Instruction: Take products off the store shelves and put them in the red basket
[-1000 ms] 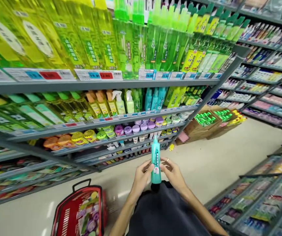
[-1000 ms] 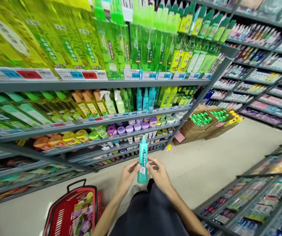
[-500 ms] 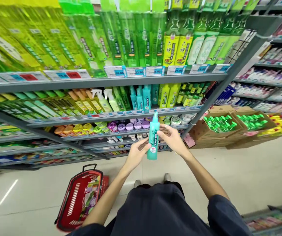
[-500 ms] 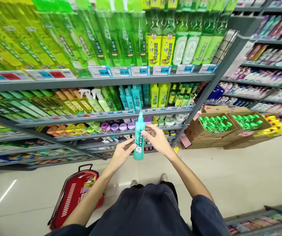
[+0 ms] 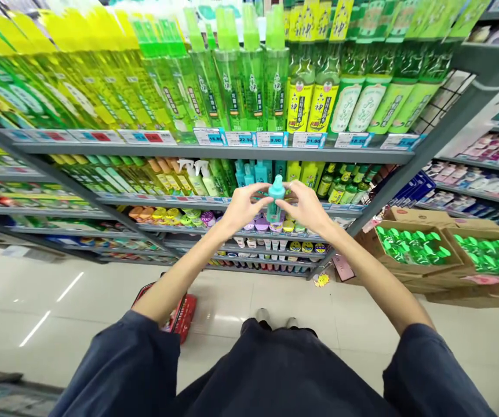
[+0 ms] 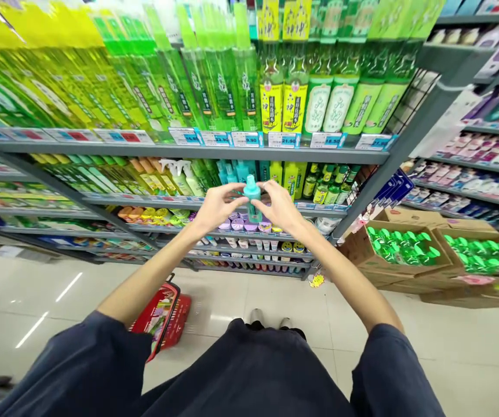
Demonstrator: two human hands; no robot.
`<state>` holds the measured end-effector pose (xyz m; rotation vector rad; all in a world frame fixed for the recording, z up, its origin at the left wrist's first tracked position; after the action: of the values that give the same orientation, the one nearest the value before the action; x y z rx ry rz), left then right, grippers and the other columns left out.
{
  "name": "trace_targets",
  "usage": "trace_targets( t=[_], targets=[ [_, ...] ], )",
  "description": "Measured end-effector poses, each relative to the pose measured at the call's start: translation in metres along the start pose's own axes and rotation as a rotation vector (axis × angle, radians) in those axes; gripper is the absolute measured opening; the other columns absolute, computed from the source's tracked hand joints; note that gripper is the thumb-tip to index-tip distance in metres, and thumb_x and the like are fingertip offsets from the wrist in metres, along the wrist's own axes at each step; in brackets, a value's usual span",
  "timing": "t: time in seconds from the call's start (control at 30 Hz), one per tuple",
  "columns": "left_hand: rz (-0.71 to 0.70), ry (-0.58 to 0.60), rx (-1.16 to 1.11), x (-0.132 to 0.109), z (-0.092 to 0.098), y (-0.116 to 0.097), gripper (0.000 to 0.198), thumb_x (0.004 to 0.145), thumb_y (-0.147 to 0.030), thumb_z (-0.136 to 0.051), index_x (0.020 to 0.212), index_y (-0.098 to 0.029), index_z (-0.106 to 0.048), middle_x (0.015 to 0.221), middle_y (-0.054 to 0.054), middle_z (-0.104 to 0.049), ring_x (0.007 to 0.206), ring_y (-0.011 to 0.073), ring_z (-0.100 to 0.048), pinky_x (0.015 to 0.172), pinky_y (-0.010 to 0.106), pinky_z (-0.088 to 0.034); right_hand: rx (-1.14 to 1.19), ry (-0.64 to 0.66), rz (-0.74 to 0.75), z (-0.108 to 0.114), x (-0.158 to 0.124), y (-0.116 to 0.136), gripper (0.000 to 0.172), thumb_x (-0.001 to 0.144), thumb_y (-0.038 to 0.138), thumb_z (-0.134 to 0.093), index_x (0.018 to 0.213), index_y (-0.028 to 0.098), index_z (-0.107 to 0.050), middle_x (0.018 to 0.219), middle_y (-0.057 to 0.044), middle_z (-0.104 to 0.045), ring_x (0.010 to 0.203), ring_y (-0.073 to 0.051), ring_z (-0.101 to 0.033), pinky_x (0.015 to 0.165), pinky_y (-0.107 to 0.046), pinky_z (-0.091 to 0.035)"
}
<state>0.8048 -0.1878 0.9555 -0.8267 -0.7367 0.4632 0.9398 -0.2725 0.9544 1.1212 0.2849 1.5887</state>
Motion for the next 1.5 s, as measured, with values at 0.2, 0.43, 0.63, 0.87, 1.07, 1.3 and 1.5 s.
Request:
trace_targets(
  t=[0.2, 0.43, 0.63, 0.87, 1.07, 1.3, 1.5],
  targets=[
    [-0.058, 0.025, -0.006, 0.037, 0.006, 0.010, 0.034, 0.090, -0.027, -0.074, 0.121, -0.011, -0.073, 0.110, 0.011, -0.081, 0.098, 0.0225, -0.078, 0.092, 0.038, -0.065, -0.132, -0.081, 0.080, -0.002, 0.030, -0.011, 0.041, 0.099, 0.031, -0.064, 0.136, 0.017, -0.057, 0.134, -0.017, -0.065, 0.112, -0.029, -0.070, 0.096, -0.050, -0.065],
    [-0.132, -0.010, -0.055, 0.043, 0.012, 0.006, 0.035, 0.093, -0.036, -0.075, 0.119, -0.013, -0.074, 0.113, 0.011, -0.081, 0.101, 0.0222, -0.078, 0.096, 0.037, -0.064, -0.192, -0.143, 0.169, -0.004, 0.029, -0.011, 0.042, 0.104, 0.030, -0.056, 0.143, 0.015, -0.051, 0.138, -0.020, -0.060, 0.112, -0.028, -0.071, 0.100, -0.047, -0.062],
    [-0.186, -0.011, 0.092, 0.054, 0.003, 0.023, 0.029, 0.094, -0.027, -0.072, 0.119, -0.014, -0.077, 0.110, 0.011, -0.083, 0.102, 0.0239, -0.077, 0.090, 0.034, -0.060, -0.364, -0.106, 0.098, -0.013, 0.033, -0.026, 0.043, 0.104, 0.023, -0.051, 0.146, 0.016, -0.050, 0.145, -0.021, -0.059, 0.129, -0.033, -0.063, 0.111, -0.052, -0.054],
    [-0.184, -0.047, 0.286, 0.071, -0.013, 0.039, 0.030, 0.097, -0.025, -0.065, 0.120, -0.012, -0.080, 0.111, 0.014, -0.079, 0.097, 0.0246, -0.072, 0.089, 0.035, -0.057, -0.432, -0.174, -0.014, -0.017, 0.041, -0.052, 0.046, 0.101, 0.020, -0.055, 0.146, 0.010, -0.053, 0.141, -0.024, -0.063, 0.125, -0.032, -0.066, 0.107, -0.048, -0.055],
    [-0.116, -0.036, 0.426, 0.087, -0.020, 0.051, 0.027, 0.098, -0.023, -0.063, 0.118, -0.013, -0.079, 0.102, 0.014, -0.076, 0.097, 0.0269, -0.069, 0.096, 0.037, -0.052, -0.628, -0.167, -0.184, -0.010, 0.052, -0.058, 0.042, 0.101, 0.028, -0.062, 0.141, 0.019, -0.062, 0.134, -0.017, -0.064, 0.101, -0.026, -0.071, 0.093, -0.044, -0.060],
    [-0.010, 0.024, 0.667, 0.091, -0.027, 0.045, 0.029, 0.102, -0.023, -0.058, 0.123, -0.014, -0.075, 0.117, 0.020, -0.073, 0.108, 0.0325, -0.070, 0.097, 0.043, -0.053, -0.708, -0.059, -0.337, -0.009, 0.067, -0.068, 0.037, 0.106, 0.034, -0.055, 0.134, 0.014, -0.068, 0.104, -0.021, -0.073, 0.102, -0.038, -0.071, 0.093, -0.053, -0.058],
    [0.054, 0.020, 0.829, 0.088, -0.019, 0.039, 0.029, 0.103, -0.026, -0.055, 0.121, -0.018, -0.076, 0.112, 0.019, -0.076, 0.107, 0.0345, -0.072, 0.092, 0.043, -0.053, -0.655, -0.074, -0.342, -0.012, 0.072, -0.071, 0.041, 0.104, 0.038, -0.060, 0.136, 0.013, -0.068, 0.111, -0.024, -0.071, 0.106, -0.040, -0.071, 0.095, -0.055, -0.057]
  ],
)
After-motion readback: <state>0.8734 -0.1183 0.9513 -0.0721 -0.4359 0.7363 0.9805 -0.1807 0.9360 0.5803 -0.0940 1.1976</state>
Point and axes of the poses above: each hand's wrist, its own x-axis towards the middle knuckle, its own z-axis out of the back of the hand, y = z × x, the point moved 9 cm from there along x, towards the middle knuckle
